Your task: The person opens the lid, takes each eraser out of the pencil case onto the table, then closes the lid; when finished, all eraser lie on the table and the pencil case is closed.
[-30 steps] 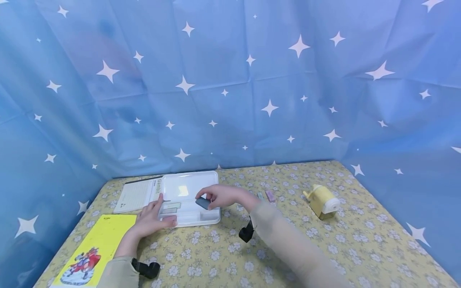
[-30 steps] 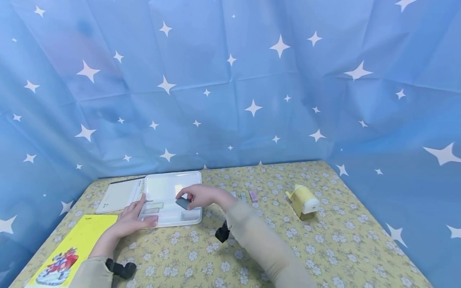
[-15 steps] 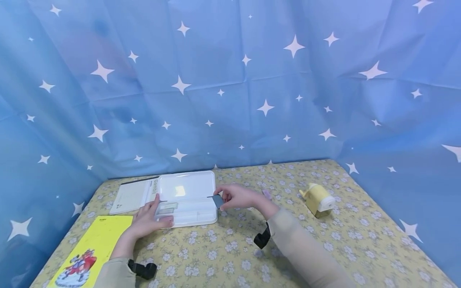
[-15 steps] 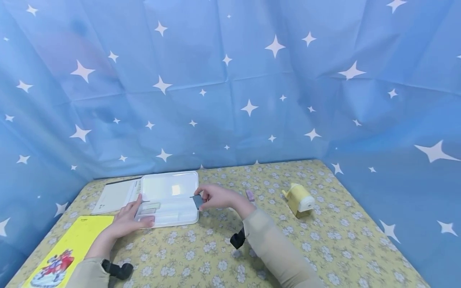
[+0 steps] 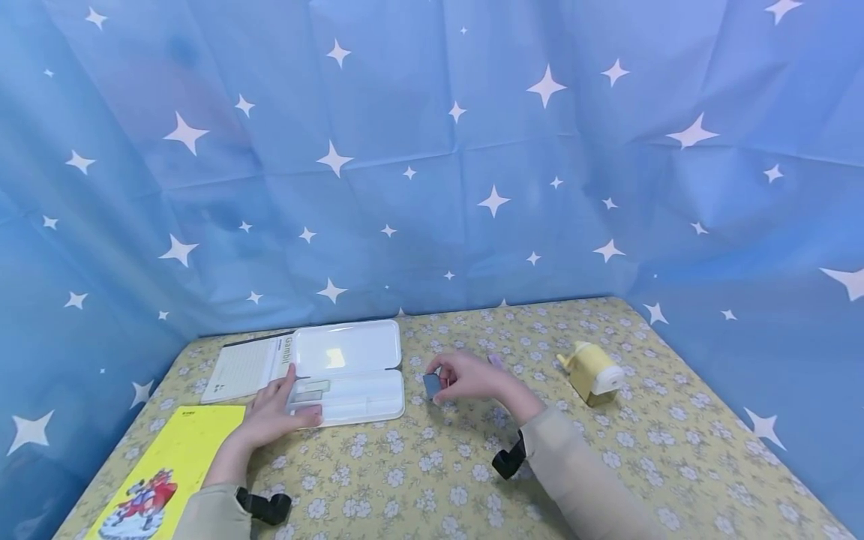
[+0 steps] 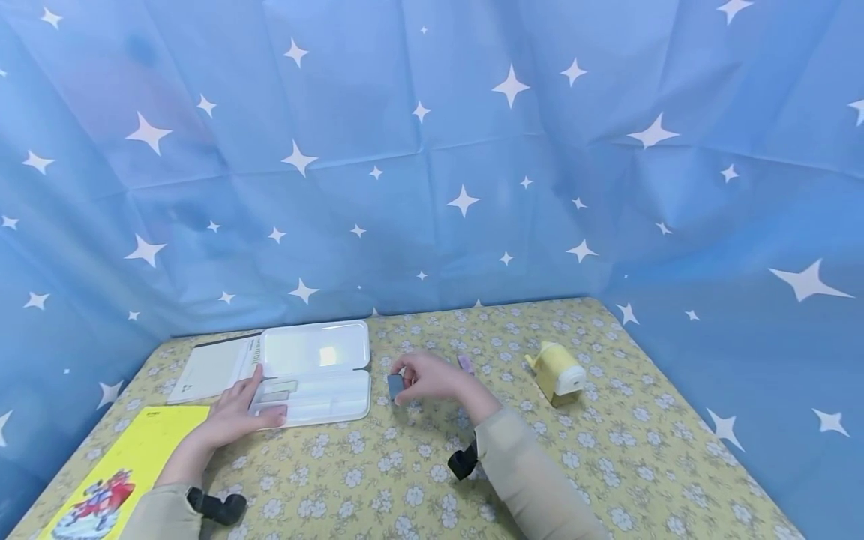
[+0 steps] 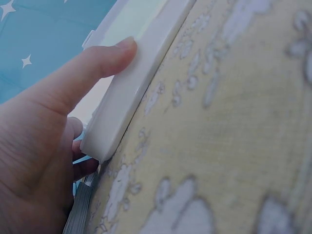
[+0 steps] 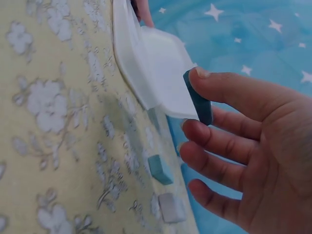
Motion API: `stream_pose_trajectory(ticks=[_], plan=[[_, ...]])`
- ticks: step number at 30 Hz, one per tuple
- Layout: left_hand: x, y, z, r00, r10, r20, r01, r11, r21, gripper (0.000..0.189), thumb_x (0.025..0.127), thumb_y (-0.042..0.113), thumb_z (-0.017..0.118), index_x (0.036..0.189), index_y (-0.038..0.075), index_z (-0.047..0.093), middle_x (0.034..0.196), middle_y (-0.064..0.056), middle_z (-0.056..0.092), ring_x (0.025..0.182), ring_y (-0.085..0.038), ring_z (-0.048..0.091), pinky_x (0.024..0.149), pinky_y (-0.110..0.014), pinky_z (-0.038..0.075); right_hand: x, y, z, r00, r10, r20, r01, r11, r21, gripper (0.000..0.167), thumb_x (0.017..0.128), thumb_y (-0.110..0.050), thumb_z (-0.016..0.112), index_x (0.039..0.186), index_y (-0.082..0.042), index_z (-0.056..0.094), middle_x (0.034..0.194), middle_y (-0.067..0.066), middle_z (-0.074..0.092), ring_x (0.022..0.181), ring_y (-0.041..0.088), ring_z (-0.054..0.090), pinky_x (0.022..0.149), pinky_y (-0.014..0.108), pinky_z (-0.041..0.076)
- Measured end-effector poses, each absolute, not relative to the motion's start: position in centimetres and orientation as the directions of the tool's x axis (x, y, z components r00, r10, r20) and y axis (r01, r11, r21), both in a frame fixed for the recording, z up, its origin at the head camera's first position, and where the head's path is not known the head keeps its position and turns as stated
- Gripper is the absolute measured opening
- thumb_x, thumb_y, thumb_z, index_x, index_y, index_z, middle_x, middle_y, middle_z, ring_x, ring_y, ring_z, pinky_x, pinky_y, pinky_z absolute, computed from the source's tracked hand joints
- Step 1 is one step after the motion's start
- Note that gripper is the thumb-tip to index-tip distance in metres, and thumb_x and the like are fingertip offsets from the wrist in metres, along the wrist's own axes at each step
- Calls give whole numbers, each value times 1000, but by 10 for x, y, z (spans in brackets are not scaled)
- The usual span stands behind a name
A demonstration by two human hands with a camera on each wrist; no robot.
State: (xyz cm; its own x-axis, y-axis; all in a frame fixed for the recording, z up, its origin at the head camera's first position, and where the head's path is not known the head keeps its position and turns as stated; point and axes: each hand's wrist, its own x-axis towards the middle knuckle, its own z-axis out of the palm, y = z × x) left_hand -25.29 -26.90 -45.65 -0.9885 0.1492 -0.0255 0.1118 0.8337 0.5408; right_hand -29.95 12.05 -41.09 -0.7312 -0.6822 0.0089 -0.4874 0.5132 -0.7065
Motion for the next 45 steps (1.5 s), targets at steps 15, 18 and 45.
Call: stream_pose_trajectory(ticks=[15, 18, 45], plan=[[-253, -269, -457, -987, 157, -40, 109, 825, 554, 116, 80, 58, 70, 156, 8, -2, 151, -33, 13, 136, -55, 11, 103, -72, 5, -295, 130, -425, -766, -642, -32, -436, 556, -707, 41, 82, -20, 79, 117, -8, 61, 78, -3, 62, 68, 13, 58, 62, 30, 48], [-256, -269, -458, -987, 159, -34, 115, 829, 548, 116, 80, 58, 70, 156, 9, -2, 152, -32, 13, 136, -54, 11, 103, -72, 6, -296, 131, -426, -770, -637, -44, -434, 572, -696, 41, 83, -21, 78, 118, -8, 61, 80, -4, 62, 69, 13, 58, 62, 30, 48], [-250, -268, -453, -987, 157, -40, 109, 825, 554, 117, 79, 57, 71, 156, 6, -1, 151, -34, 15, 135, -54, 13, 102, -72, 6, -297, 130, -433, -767, -638, -65, -478, 636, -606, 42, 81, -23, 79, 117, -8, 63, 83, -4, 57, 69, 14, 52, 63, 32, 44]])
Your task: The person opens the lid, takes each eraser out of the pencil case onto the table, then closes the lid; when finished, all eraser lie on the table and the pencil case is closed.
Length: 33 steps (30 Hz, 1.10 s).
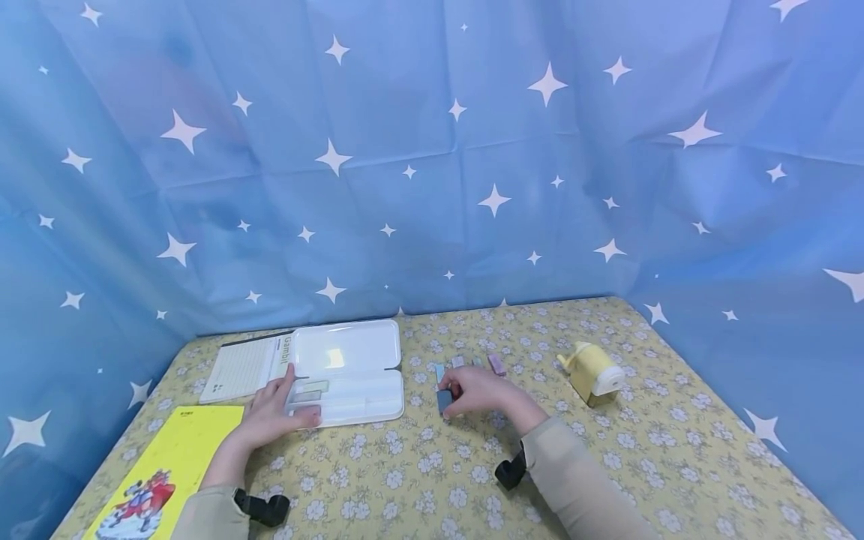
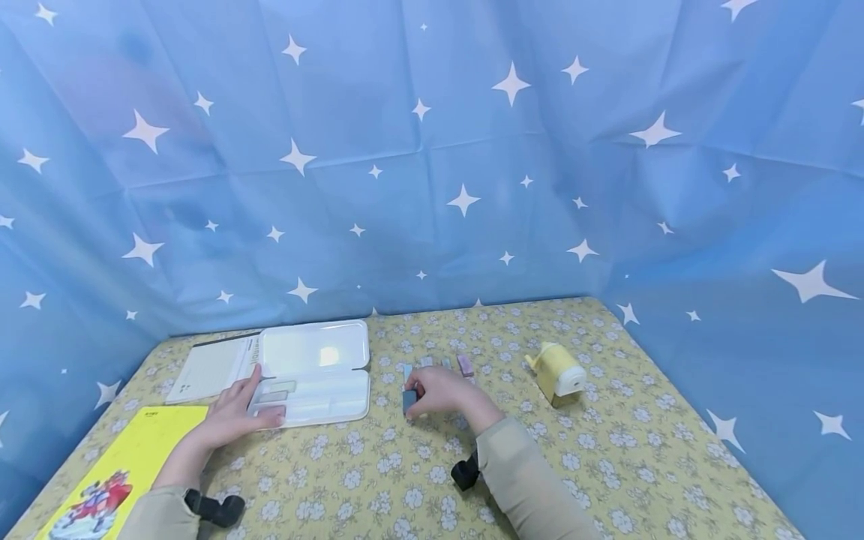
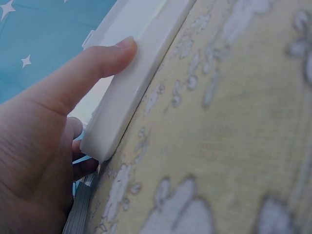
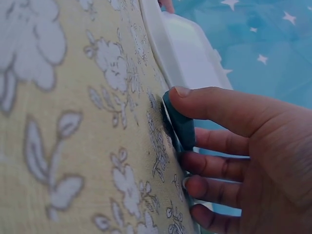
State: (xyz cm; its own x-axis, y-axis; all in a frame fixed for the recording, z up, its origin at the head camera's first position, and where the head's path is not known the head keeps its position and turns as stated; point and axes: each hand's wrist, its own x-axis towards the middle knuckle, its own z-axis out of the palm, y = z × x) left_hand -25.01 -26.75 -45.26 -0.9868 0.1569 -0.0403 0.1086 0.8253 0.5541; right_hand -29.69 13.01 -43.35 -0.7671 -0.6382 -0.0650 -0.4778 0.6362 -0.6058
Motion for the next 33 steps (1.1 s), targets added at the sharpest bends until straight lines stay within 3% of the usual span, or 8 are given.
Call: stream_pose_trajectory(ticks=[26, 33], plan=[[-249, -267, -452, -987, 154, -43, 104, 822, 559, 117, 78, 56, 72, 156, 6, 0, 151, -33, 15, 136, -54, 12, 103, -72, 5, -297, 130, -437, -769, -637, -48, -511, 658, -554, 44, 77, -22, 83, 115, -9, 64, 83, -2, 55, 71, 14, 49, 63, 31, 43], [-251, -268, -455, -988, 155, -25, 114, 818, 564, 117, 78, 56, 72, 156, 6, -1, 150, -34, 14, 135, -55, 12, 102, -72, 6, -295, 130, -430, -770, -633, -87, -460, 644, -611, 45, 82, -20, 79, 121, -5, 62, 83, -1, 59, 70, 14, 52, 63, 32, 44]])
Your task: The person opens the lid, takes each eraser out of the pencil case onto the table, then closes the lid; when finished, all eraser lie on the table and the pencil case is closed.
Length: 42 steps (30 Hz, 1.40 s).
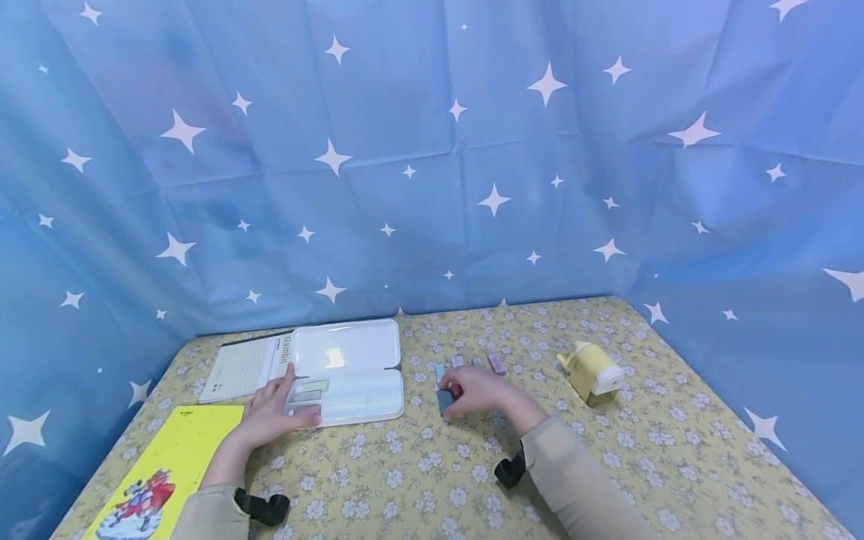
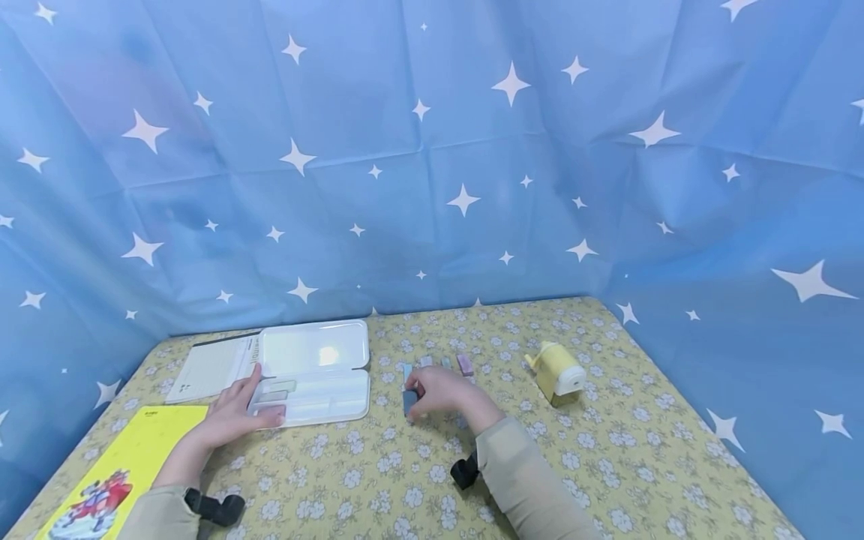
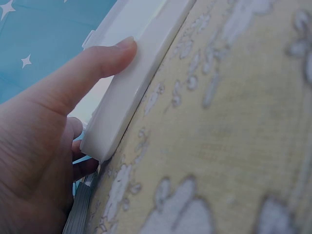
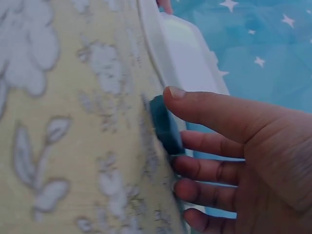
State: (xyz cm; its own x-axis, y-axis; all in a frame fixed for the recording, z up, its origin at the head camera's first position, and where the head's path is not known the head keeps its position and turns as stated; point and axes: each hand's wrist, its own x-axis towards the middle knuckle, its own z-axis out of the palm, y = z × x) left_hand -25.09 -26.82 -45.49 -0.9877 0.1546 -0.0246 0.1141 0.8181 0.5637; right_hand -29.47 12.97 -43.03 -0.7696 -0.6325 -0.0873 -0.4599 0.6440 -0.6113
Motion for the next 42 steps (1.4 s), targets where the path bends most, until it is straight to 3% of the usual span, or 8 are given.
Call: stream_pose_trajectory(ticks=[5, 10, 14, 18, 25, 30, 35, 42], plan=[[-251, -269, -453, -988, 149, -41, 101, 821, 562, 117, 79, 57, 71, 156, 7, -2, 151, -34, 12, 136, -55, 10, 102, -72, 5, -294, 129, -419, -784, -613, -100, -431, 652, -624, 38, 87, -22, 73, 121, -7, 62, 79, -2, 59, 63, 13, 52, 65, 37, 45], [-250, -268, -453, -988, 144, -56, 88, 824, 560, 116, 79, 57, 71, 156, 8, -1, 151, -33, 12, 136, -55, 10, 102, -73, 7, -299, 120, -408, -782, -619, -73, -468, 661, -586, 33, 90, -25, 70, 119, -11, 65, 84, -6, 61, 67, 12, 54, 76, 47, 44], [-250, -268, -454, -988, 144, -46, 94, 822, 561, 117, 79, 57, 71, 156, 8, -1, 152, -33, 13, 136, -54, 10, 103, -71, 5, -305, 103, -395, -741, -668, -74, -512, 632, -581, 32, 91, -22, 68, 120, -9, 65, 89, -4, 60, 68, 13, 55, 65, 38, 48], [-251, -269, -456, -989, 146, -37, 100, 819, 565, 117, 78, 57, 72, 156, 7, 0, 151, -33, 14, 137, -54, 11, 104, -70, 5, -314, 80, -382, -693, -717, -76, -556, 599, -576, 32, 92, -19, 66, 122, -8, 64, 85, -1, 61, 59, 13, 49, 57, 30, 44], [-251, -267, -453, -990, 131, -45, 82, 815, 573, 119, 76, 58, 73, 156, 7, 1, 152, -33, 14, 136, -54, 10, 104, -71, 7, -327, 33, -373, -604, -789, -114, -632, 561, -535, 34, 92, -17, 68, 125, -14, 64, 88, -7, 60, 73, 11, 56, 64, 29, 46], [-253, -268, -456, -992, 103, -71, 45, 826, 562, 121, 74, 61, 74, 157, 10, 1, 153, -30, 13, 137, -54, 10, 102, -73, 11, -335, 3, -377, -521, -843, -133, -667, 500, -553, 37, 91, -12, 69, 127, -13, 63, 96, 0, 65, 75, 11, 59, 69, 26, 47], [-254, -268, -458, -994, 83, -77, 28, 838, 545, 124, 71, 64, 74, 157, 12, 2, 153, -27, 16, 136, -52, 13, 101, -73, 17, -341, -21, -380, -493, -854, -165, -651, 488, -582, 41, 89, -11, 71, 129, -14, 63, 110, 9, 65, 78, 10, 59, 71, 24, 48], [-256, -270, -457, -994, 90, -60, 43, 835, 548, 122, 72, 62, 75, 157, 11, 3, 153, -27, 17, 137, -51, 13, 101, -74, 16, -342, -49, -389, -472, -858, -202, -657, 495, -569, 45, 86, -9, 74, 128, -23, 63, 108, 2, 63, 90, 7, 56, 71, 23, 48]])
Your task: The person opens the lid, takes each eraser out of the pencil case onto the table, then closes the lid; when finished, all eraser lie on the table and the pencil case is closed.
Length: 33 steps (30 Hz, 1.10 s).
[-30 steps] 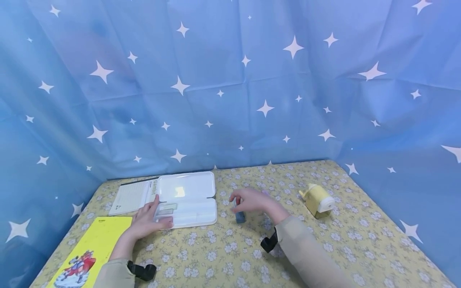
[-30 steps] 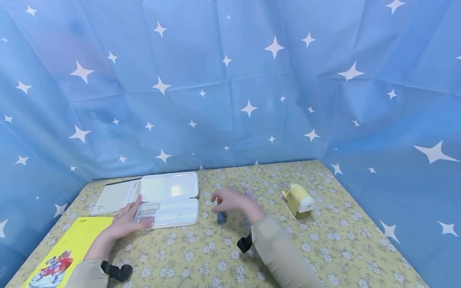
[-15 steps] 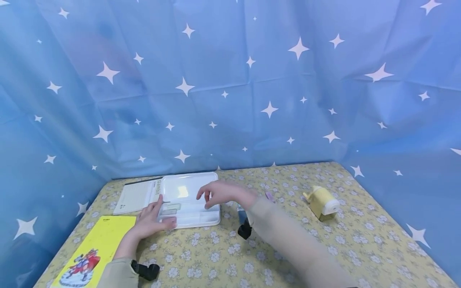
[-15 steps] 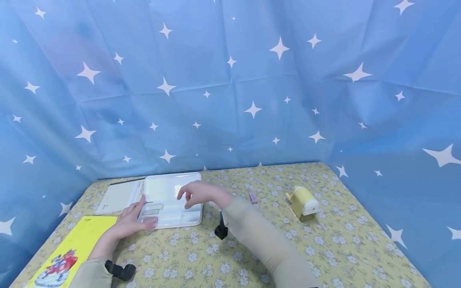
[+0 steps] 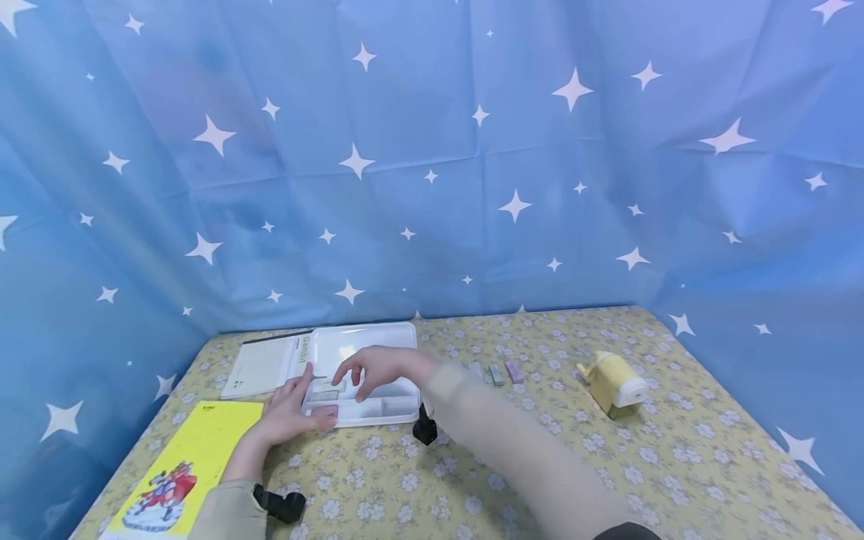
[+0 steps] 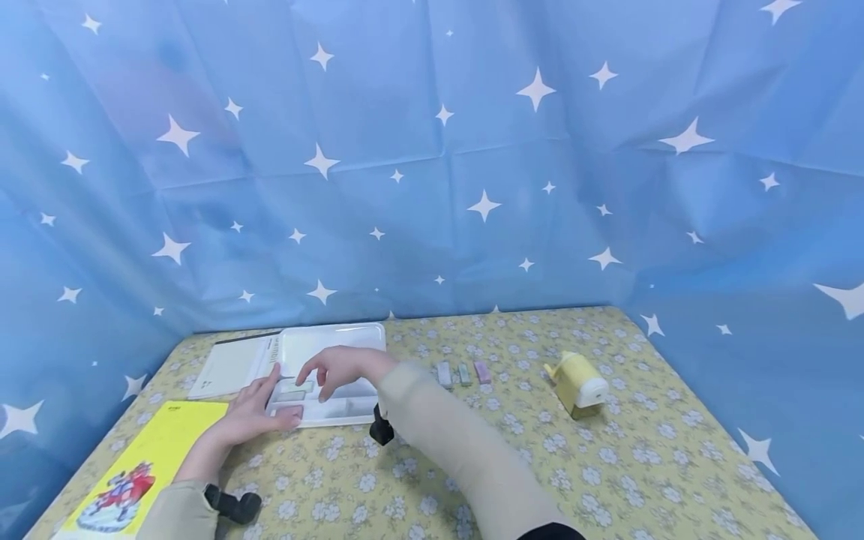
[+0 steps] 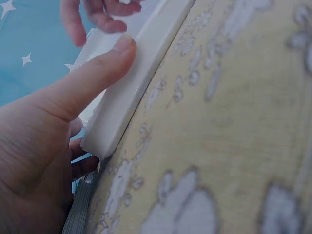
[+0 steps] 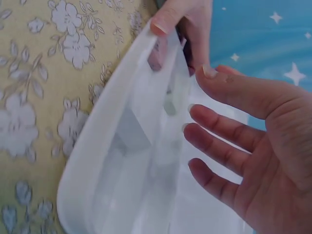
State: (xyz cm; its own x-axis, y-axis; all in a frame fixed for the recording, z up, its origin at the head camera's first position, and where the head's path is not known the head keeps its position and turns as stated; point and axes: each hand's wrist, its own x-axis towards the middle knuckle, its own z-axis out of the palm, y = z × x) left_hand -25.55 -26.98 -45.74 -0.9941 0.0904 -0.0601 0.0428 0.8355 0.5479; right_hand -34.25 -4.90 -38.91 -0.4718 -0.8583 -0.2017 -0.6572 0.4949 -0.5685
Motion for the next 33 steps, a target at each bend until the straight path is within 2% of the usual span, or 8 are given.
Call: stream_pose_trajectory(ticks=[8, 13, 25, 28, 33], plan=[[-254, -270, -454, -994, 91, -56, 45, 829, 557, 123, 71, 61, 77, 157, 11, 4, 153, -27, 17, 137, -51, 12, 101, -75, 15, -336, -72, -395, -431, -876, -217, -696, 476, -538, 45, 85, -6, 74, 126, -23, 64, 102, -3, 63, 82, 7, 55, 67, 22, 46], [-254, -269, -452, -993, 98, -63, 46, 827, 560, 123, 71, 60, 78, 157, 11, 3, 154, -27, 16, 138, -51, 11, 103, -73, 13, -332, -83, -398, -426, -873, -239, -700, 485, -524, 46, 85, -5, 74, 126, -22, 65, 89, -4, 62, 72, 9, 53, 61, 21, 44], [-257, -271, -455, -990, 130, -48, 82, 827, 557, 124, 72, 59, 78, 157, 10, 1, 153, -29, 16, 137, -53, 11, 103, -72, 10, -330, -96, -401, -403, -872, -280, -748, 489, -449, 47, 89, -14, 72, 133, -26, 61, 75, -2, 54, 62, 8, 41, 53, 21, 34], [-257, -272, -456, -990, 133, -46, 85, 827, 556, 124, 72, 58, 78, 156, 10, 1, 153, -30, 16, 137, -53, 11, 104, -72, 9, -330, -97, -401, -396, -874, -281, -765, 484, -426, 48, 89, -13, 72, 133, -27, 61, 78, -3, 55, 64, 9, 42, 54, 21, 33], [-257, -273, -456, -990, 135, -42, 88, 820, 565, 124, 72, 57, 79, 156, 8, 2, 153, -30, 16, 137, -53, 10, 104, -71, 7, -330, -100, -402, -391, -877, -280, -790, 476, -386, 51, 87, -10, 73, 132, -29, 62, 95, -9, 59, 72, 9, 44, 59, 21, 35]])
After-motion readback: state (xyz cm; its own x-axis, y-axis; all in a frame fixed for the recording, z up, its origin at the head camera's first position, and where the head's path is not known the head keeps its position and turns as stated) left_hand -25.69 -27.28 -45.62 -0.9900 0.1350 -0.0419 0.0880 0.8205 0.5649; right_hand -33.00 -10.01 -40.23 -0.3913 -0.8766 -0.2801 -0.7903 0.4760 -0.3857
